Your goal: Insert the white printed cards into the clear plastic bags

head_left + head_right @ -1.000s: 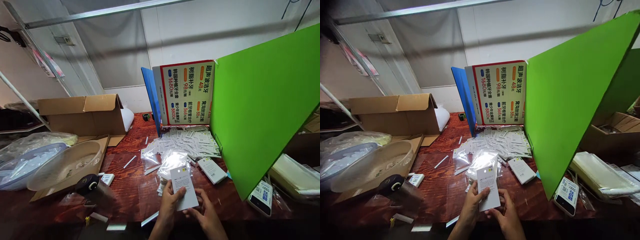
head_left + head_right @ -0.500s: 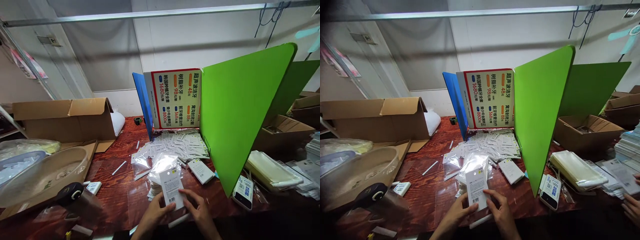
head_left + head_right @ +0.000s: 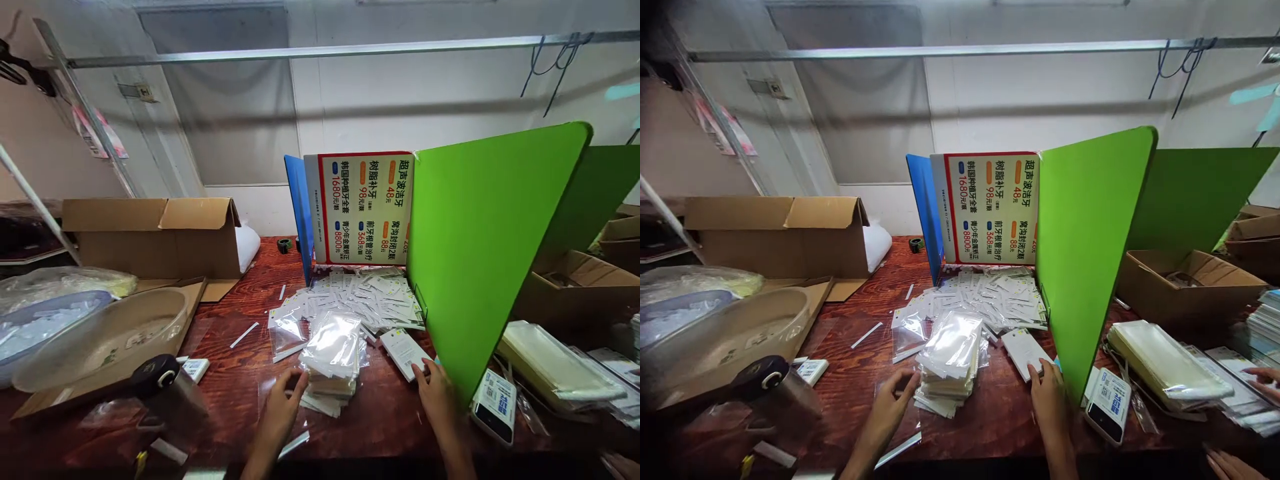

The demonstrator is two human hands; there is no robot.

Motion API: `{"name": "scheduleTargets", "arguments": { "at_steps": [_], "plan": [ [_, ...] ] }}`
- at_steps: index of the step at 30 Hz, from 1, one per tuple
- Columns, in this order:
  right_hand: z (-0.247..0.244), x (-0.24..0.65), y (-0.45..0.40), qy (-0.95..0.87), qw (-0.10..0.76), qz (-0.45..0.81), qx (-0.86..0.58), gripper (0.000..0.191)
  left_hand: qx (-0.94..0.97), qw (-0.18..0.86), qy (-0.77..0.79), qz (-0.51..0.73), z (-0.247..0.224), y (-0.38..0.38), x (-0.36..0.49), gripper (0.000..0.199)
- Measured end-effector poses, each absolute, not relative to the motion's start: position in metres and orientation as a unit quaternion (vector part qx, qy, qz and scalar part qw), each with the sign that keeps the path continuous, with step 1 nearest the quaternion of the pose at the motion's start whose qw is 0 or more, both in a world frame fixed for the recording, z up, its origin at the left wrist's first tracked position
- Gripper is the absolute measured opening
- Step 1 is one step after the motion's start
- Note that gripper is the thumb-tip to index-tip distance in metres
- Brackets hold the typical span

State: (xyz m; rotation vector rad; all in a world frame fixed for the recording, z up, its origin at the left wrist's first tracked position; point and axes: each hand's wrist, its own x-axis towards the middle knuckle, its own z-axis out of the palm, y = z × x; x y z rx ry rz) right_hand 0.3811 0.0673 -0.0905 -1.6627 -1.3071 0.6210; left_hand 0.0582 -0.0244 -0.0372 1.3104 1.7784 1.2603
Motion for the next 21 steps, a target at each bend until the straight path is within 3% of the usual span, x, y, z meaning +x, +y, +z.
{"name": "scheduleTargets", "arguments": {
  "at_steps": [6, 13, 21],
  "plan": [
    [-0.113, 0.379, 0.08, -0.54, 0.348, 0.177, -0.746, 0.055, 0.514, 0.151, 0.701, 0.47, -0.034, 0.03, 0.058, 0.048],
    [-0.114, 0.385, 0.083, -0.544, 0.333, 0.132, -0.758, 0.041, 0.469, 0.198, 0.693, 0.511, -0.051, 0.054, 0.046, 0.046],
    [-0.112, 0.38, 0.083, -0.51, 0.414, 0.144, -0.74, 0.041, 0.404, 0.263, 0.659, 0.577, -0.058, 0.037, 0.04, 0.052]
  ]
}}
